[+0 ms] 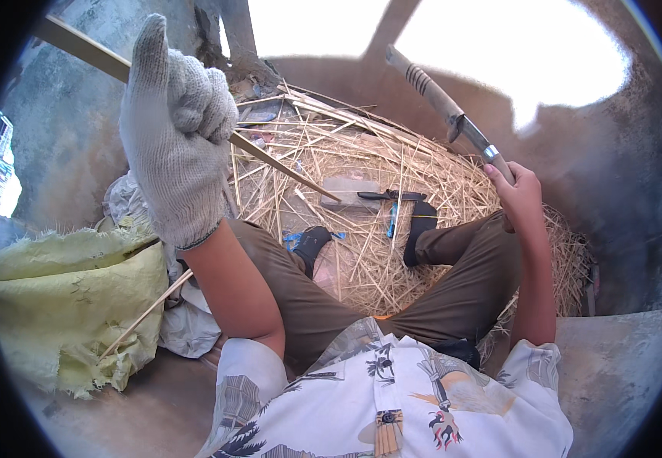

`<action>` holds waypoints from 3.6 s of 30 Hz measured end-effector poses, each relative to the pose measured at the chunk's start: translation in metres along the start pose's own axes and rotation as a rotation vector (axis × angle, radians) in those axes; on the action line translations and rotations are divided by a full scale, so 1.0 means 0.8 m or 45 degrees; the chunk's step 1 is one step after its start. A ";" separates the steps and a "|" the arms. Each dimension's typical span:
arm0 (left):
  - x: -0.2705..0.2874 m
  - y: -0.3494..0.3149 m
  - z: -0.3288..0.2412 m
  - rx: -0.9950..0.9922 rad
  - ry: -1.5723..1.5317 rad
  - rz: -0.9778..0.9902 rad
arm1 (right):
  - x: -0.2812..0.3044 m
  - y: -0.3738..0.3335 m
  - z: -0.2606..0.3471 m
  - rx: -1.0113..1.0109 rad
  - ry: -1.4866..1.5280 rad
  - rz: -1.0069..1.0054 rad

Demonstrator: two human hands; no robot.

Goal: The person sits on the ground and uses a knife to shave thin strips from bamboo sticks. They put on a glove on their left hand to hold the bamboo while continuing to shave it with the knife in their right hand.

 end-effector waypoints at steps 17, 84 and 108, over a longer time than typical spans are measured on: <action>-0.001 -0.001 -0.006 0.047 0.032 0.108 | 0.075 0.089 -0.053 -0.293 -0.747 0.290; -0.009 0.010 0.128 0.376 -0.161 -0.312 | 0.118 -0.147 -0.102 0.287 1.001 0.316; -0.120 0.010 0.083 0.482 0.382 -0.276 | 0.011 -0.032 0.044 0.481 1.296 0.169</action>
Point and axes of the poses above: each hand's wrist, its own y-axis towards the middle knuckle, its own x-axis out of the back of the hand, z = x × y, the point moved 6 cm from there along y, towards the middle knuckle, and after that the axes turned 14 degrees about z, right-handed, at the moved point
